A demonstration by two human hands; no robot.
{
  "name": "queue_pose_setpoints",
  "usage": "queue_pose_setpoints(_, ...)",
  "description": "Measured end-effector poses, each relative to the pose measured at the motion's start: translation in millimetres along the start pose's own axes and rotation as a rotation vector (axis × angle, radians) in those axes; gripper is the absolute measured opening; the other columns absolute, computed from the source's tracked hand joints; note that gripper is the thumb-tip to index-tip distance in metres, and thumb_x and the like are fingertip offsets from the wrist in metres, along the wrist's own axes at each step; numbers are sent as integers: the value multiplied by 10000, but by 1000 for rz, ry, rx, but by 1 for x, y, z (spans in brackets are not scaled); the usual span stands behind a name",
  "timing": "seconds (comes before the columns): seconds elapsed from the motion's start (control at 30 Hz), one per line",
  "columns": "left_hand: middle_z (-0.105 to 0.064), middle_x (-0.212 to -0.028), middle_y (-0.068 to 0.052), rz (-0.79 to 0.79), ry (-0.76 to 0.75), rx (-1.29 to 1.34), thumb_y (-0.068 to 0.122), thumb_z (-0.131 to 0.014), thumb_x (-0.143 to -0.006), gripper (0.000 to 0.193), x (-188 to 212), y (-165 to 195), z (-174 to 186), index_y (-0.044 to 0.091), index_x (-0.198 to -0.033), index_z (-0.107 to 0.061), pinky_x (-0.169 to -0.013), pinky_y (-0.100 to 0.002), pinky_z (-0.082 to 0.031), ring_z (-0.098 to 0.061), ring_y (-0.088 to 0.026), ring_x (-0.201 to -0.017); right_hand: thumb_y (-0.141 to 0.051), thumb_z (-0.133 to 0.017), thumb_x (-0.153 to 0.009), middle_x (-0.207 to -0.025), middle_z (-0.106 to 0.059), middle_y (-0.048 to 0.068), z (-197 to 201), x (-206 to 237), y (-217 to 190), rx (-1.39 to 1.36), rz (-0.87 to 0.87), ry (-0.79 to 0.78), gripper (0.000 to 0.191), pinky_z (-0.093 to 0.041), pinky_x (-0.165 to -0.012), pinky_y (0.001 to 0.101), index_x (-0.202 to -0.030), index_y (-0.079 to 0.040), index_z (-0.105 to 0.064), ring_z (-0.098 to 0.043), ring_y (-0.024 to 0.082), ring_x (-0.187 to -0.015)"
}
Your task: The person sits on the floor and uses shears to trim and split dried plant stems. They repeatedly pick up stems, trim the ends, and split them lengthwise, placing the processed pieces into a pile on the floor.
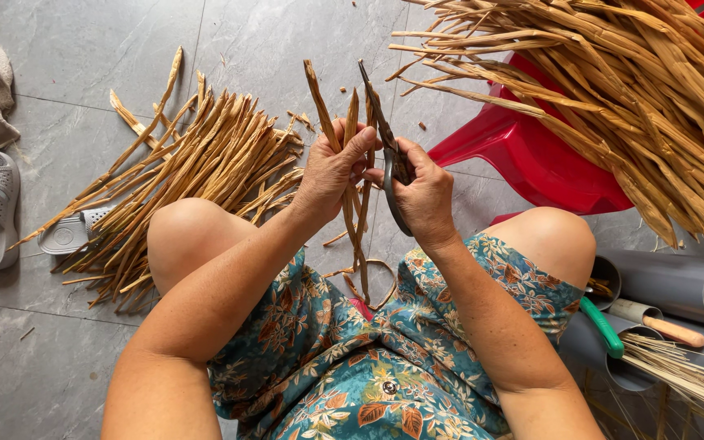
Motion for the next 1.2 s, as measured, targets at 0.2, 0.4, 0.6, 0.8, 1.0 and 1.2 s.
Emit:
queue_pose_setpoints(0.2, -713, -914, -33, 8, -21, -4, 260, -737, -976, 225, 1, -4, 0, 76, -1068, -646, -528, -183, -423, -559, -29, -656, -342, -922, -798, -795, -631, -22, 7, 1, -13, 68, 105, 15, 579, -505, -621, 250, -1221, -48, -658, -588, 56, -700)
queue_pose_setpoints(0.4, -708, -919, -29, 30, -49, -21, 242, -730, -984, 206, 2, -11, -4, 76, -1071, -646, -580, -188, -491, -638, -48, -750, -420, -911, -786, -739, -594, -38, 11, -3, -13, 72, 28, -22, 594, -485, -602, 244, -1193, -63, -669, -566, 56, -669)
queue_pose_setpoints(0.6, -719, -896, -29, 37, -28, -60, 254, -731, -980, 204, 1, -12, 0, 86, -1068, -656, -523, -173, -415, -579, -32, -672, -369, -902, -788, -685, -624, -85, 10, -4, -2, -20, -40, -41, 507, -480, -574, 201, -1149, -70, -707, -570, 7, -652)
queue_pose_setpoints(0.8, -691, -885, 6, 65, -34, -145, 294, -704, -1004, 230, 3, -20, -1, 98, -1106, -641, -579, -183, -445, -567, -25, -682, -311, -891, -849, -801, -606, -59, 12, -8, 14, -94, -51, 49, 488, -461, -620, 187, -1206, -61, -671, -534, 15, -711)
queue_pose_setpoints(1.0, -656, -810, 25, 53, -64, -317, 327, -614, -1013, 259, 4, -28, -9, 120, -1156, -556, -564, -206, -416, -536, -41, -669, -86, -765, -988, -1003, -677, 2, 10, -7, 15, -463, 53, 38, 418, -526, -735, 171, -1356, -59, -570, -614, 18, -853)
queue_pose_setpoints(1.2, -609, -831, 18, 19, -131, -618, 315, -607, -1050, 235, 14, -41, -24, 100, -1138, -575, -691, -247, -495, -586, -71, -800, -6, -725, -977, -1042, -707, 46, 10, -13, 22, -604, -31, 33, 401, -569, -689, 202, -1331, -66, -547, -673, 58, -831)
Point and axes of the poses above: each hand's wrist, its own x-axis away from the middle knuckle, its own z-axis out of the back of the hand, y = z × x, the point moved 8 cm from there along -x, towards the middle knuckle
